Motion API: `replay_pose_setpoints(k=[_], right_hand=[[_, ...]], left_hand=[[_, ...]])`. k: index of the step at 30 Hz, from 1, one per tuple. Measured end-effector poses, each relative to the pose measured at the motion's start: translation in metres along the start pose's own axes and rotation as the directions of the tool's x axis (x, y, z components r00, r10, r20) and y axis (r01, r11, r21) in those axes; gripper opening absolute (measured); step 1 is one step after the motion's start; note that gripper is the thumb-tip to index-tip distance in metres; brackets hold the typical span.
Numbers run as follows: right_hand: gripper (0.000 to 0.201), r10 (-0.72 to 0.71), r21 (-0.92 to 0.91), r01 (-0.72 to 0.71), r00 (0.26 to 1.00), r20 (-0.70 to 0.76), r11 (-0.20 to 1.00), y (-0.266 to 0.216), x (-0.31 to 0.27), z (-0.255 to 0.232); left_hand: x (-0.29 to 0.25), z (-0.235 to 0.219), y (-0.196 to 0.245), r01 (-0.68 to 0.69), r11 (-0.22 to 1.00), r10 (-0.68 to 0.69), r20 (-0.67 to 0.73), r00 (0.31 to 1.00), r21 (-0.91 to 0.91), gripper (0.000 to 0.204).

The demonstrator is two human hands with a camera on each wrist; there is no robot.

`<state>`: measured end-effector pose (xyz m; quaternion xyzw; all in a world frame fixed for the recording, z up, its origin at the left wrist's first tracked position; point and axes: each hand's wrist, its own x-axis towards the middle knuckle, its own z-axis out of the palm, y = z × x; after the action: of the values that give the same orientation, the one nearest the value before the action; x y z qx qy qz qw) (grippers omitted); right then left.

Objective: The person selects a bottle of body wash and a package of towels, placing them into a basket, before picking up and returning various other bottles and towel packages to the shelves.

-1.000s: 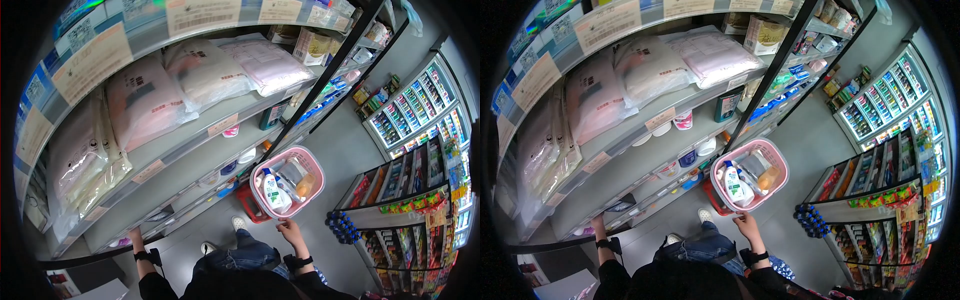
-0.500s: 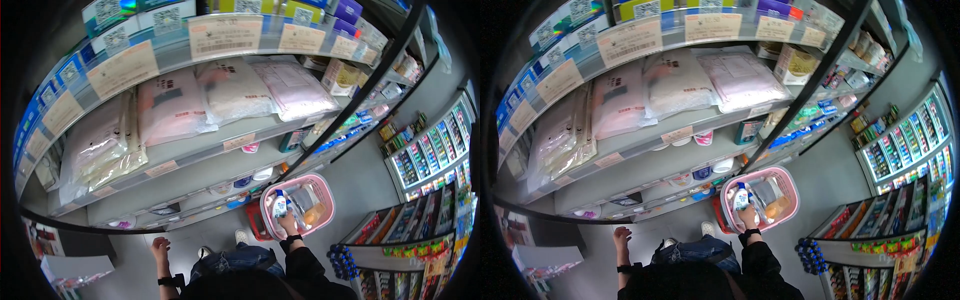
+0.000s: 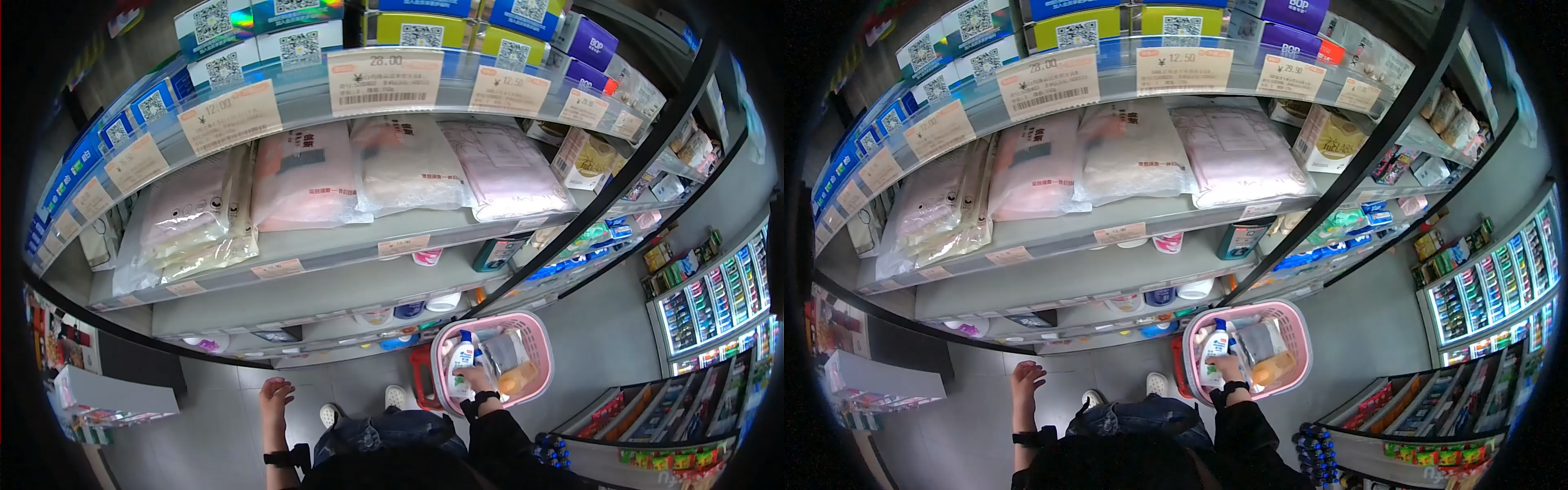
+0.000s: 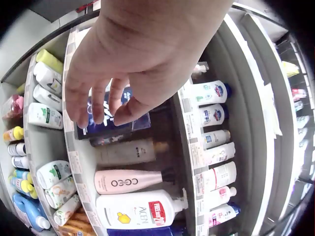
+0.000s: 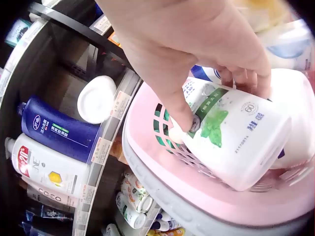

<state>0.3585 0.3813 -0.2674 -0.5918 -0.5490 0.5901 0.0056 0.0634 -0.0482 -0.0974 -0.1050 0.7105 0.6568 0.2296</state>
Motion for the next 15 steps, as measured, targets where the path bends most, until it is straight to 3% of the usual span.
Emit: replay_pose_setpoints(k=[3, 5, 8, 9, 11, 12, 13, 15], right_hand=[[0.047, 0.052, -0.141, -0.058, 0.998, -0.041, 0.988, -0.010, -0.002, 0.002], [0.048, 0.057, -0.061, -0.058, 0.998, -0.018, 0.996, -0.007, -0.002, 0.000], [0.052, -0.040, 0.096, 0.039, 0.999, 0.013, 0.995, 0.006, 0.005, 0.000], [0.052, -0.042, 0.091, 0.040, 0.999, 0.014, 0.995, 0.015, 0.013, 0.005], [0.059, -0.163, -0.098, 0.148, 0.971, -0.176, 0.984, 0.032, 0.027, 0.012], [0.069, -0.177, -0.077, 0.170, 0.980, -0.090, 0.982, 0.036, 0.030, 0.008], [0.069, -0.178, -0.082, 0.171, 0.980, -0.087, 0.982, 0.028, 0.020, 0.008], [0.063, -0.060, 0.080, 0.067, 0.994, -0.091, 0.995, -0.002, -0.015, 0.007]], left_hand=[[-0.006, 0.019, 0.006, 0.002, 1.000, -0.002, 0.064, 0.998, 0.010, 0.020], [-0.010, 0.029, 0.008, -0.019, 0.999, 0.016, 0.105, 0.994, 0.028, 0.019], [-0.013, 0.039, 0.010, -0.025, 0.999, 0.020, 0.131, 0.991, 0.039, 0.018], [-0.014, 0.042, 0.013, -0.024, 0.999, 0.019, 0.128, 0.992, 0.036, 0.018], [-0.023, 0.048, 0.021, -0.052, 0.998, 0.045, 0.152, 0.987, 0.043, 0.018], [-0.026, 0.049, 0.022, -0.050, 0.998, 0.043, 0.149, 0.988, 0.041, 0.018], [-0.028, 0.050, 0.022, -0.053, 0.998, 0.048, 0.161, 0.986, 0.025, 0.019], [-0.032, 0.052, 0.025, -0.053, 0.999, 0.051, 0.170, 0.984, 0.009, 0.019]])
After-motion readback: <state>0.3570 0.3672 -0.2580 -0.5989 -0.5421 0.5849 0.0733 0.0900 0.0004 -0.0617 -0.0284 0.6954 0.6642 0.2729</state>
